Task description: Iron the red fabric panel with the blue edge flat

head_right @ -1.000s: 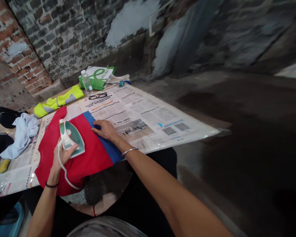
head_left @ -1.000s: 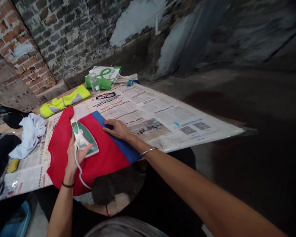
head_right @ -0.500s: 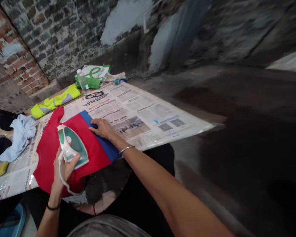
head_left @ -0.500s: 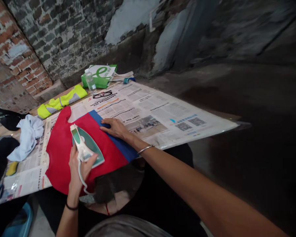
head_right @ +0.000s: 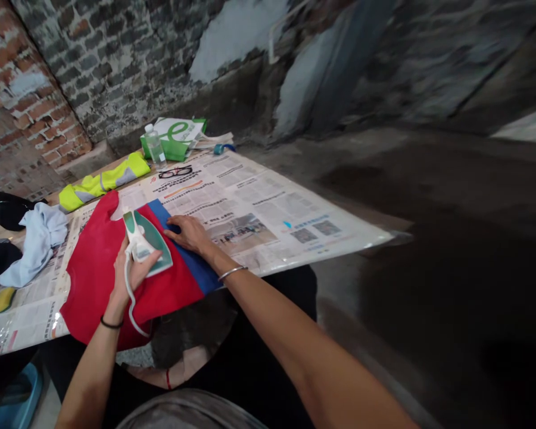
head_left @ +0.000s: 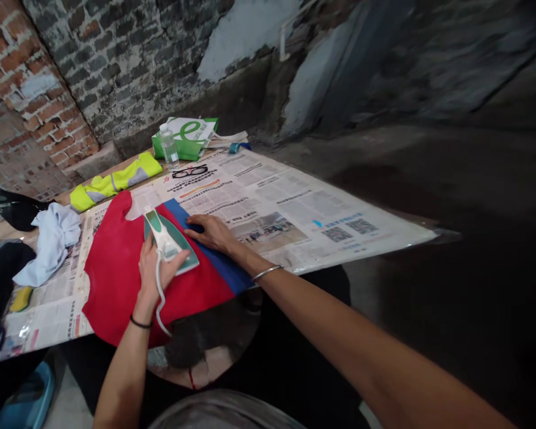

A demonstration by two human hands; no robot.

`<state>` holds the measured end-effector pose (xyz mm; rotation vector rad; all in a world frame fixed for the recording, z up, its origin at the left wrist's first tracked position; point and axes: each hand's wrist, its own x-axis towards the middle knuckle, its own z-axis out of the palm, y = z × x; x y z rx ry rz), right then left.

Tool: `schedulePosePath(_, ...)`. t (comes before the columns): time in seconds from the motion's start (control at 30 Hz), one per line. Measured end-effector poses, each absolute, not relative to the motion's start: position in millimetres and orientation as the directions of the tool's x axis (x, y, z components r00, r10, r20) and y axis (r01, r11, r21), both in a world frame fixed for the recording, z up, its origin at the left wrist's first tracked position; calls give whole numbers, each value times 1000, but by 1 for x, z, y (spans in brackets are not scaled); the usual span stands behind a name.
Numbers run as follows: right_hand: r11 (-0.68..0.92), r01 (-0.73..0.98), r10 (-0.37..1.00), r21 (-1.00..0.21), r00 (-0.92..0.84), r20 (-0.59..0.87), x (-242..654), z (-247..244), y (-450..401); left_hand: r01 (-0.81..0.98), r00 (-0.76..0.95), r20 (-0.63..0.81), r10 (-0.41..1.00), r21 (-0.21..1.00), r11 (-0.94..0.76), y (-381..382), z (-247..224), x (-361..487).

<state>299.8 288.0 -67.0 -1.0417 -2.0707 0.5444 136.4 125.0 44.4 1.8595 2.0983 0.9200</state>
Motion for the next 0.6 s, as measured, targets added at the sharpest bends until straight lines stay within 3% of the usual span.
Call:
schedulePosePath(0.27,591,487,805,-643,-402,436,299,-64,287,822,-222,324,920,569,-2,179,41,120)
schedulePosePath(0.6,577,489,816,-654,-380,436,297,-63,288,822,-202,301,932,569,-6,34,18,102)
